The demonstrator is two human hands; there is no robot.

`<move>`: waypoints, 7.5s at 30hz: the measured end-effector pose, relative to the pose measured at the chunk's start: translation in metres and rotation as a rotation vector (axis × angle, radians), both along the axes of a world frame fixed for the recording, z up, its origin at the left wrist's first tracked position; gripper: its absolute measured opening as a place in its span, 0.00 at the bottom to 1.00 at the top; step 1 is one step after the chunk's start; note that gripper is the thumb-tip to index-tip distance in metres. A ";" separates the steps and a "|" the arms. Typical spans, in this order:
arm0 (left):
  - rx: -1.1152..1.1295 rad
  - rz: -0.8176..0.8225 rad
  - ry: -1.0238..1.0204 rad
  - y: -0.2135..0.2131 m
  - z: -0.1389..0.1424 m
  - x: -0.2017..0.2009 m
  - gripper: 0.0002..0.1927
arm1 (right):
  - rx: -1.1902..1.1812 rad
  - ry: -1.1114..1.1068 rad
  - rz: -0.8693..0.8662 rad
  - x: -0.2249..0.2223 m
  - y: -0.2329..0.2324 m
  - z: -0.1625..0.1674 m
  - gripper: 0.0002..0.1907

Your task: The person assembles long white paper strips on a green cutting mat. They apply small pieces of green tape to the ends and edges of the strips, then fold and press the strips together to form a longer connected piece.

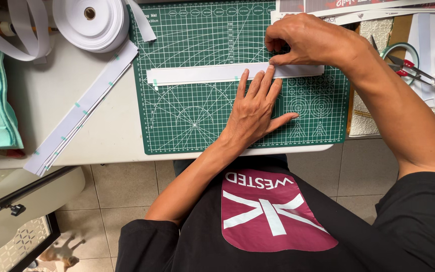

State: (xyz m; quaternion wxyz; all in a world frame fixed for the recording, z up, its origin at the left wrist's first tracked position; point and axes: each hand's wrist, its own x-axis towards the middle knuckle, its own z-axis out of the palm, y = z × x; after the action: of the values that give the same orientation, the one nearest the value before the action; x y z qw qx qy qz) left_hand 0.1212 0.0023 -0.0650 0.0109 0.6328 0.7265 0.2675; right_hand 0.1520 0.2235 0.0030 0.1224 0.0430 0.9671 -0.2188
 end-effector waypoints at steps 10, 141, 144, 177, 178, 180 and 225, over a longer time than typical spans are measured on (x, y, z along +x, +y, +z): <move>-0.001 -0.005 0.016 -0.001 0.001 0.000 0.46 | 0.024 -0.078 -0.051 -0.006 -0.005 -0.004 0.16; 0.206 0.189 -0.499 -0.100 0.034 -0.053 0.43 | -1.166 0.294 -0.754 -0.004 -0.151 0.000 0.12; 0.198 0.192 -0.458 -0.099 0.033 -0.053 0.43 | -1.187 0.291 -0.746 -0.002 -0.151 0.002 0.12; 0.041 0.201 -0.008 -0.095 0.010 -0.104 0.40 | -0.386 -0.041 0.033 -0.137 -0.077 0.011 0.15; 0.044 0.193 -0.017 -0.095 0.011 -0.104 0.41 | -0.406 -0.032 0.030 -0.138 -0.076 0.011 0.15; 0.045 0.188 -0.028 -0.096 0.013 -0.105 0.42 | -0.450 -0.008 0.038 -0.141 -0.076 0.011 0.15; -0.007 0.256 0.012 -0.096 0.000 -0.101 0.48 | -0.224 -0.074 0.034 -0.155 -0.099 -0.012 0.14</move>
State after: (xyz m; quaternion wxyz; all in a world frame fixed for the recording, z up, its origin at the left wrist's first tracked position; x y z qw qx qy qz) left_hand 0.0203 -0.0935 -0.0654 -0.0253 0.5363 0.8025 0.2603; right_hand -0.0026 0.1240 -0.0087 0.1656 0.0206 0.9320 -0.3217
